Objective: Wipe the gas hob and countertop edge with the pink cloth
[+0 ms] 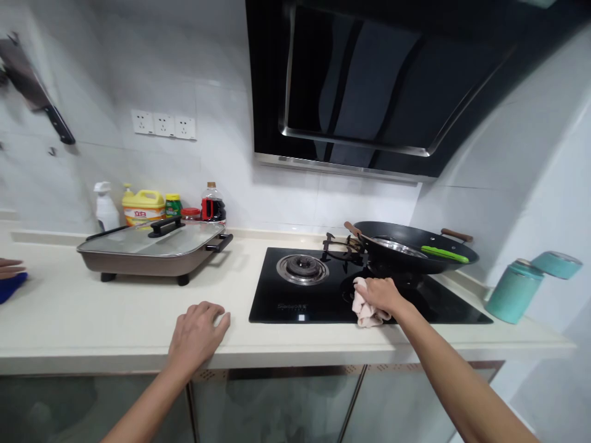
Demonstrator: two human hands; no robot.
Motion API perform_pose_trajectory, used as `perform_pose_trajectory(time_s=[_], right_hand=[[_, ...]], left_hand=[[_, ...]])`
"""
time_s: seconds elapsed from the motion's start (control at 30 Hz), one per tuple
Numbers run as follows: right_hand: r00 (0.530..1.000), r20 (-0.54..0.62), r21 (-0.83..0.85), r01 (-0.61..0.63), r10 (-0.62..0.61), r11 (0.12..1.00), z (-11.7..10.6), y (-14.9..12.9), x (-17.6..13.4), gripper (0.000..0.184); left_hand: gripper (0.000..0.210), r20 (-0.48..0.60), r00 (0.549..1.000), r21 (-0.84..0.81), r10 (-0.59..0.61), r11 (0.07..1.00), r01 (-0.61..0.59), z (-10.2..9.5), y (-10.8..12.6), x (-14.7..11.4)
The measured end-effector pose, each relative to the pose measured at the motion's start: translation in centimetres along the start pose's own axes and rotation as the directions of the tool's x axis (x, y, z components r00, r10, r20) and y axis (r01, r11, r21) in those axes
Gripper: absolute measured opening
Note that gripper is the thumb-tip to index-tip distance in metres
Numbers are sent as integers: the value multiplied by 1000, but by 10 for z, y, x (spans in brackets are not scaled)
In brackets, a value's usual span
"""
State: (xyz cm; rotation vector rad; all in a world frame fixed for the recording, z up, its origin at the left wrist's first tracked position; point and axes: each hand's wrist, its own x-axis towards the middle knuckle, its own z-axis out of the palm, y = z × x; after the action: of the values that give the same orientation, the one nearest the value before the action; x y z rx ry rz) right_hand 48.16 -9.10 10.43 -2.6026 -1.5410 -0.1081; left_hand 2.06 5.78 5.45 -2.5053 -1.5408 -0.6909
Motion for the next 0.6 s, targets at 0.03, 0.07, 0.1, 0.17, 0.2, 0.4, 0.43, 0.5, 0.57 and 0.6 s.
perform_pose_trajectory(time_s=[0.03,0.07,0.1,0.17,0.2,0.4,0.43,0.5,0.57,0.6], right_hand=[[1000,-18,-11,2,-3,1000,2,0,-11,53],[999,-35,-19,0,-1,1000,4,0,-22,55],[999,-49,-25,-5,4,1000,6,1,-33,58],[998,-64,-38,-18,16,999,13,4,-54,66],[997,-75,-39,-11,8,999,17,5,-64,70],[893,-241,79,408,-380,910,38,-29,-97,48],[883,-241,59,427,-403,902,38,-42,-95,43],[895,-211,-3,400,-392,916,35,-70,-83,35],[912,-181,-40,368,-369,929,30,-95,-62,29],[916,-175,-45,358,-360,933,29,-105,-50,28]], left_hand=[[41,-2,1000,2,4,1000,-4,0,0,0],[41,-5,1000,2,9,1000,-9,0,0,-1],[41,-8,1000,-1,12,1000,-12,0,0,-1],[41,-13,1000,-9,14,1000,-15,0,0,-1],[41,-14,1000,-13,15,1000,-15,0,0,-2],[41,-7,1000,-27,0,1000,0,1,1,-1],[40,-5,1000,-25,-5,1000,5,0,1,-1],[39,-3,1000,-24,-7,1000,7,-1,2,-2],[39,-3,1000,-28,-2,1000,1,-2,2,-2],[39,-4,1000,-32,0,999,0,-2,1,-2]])
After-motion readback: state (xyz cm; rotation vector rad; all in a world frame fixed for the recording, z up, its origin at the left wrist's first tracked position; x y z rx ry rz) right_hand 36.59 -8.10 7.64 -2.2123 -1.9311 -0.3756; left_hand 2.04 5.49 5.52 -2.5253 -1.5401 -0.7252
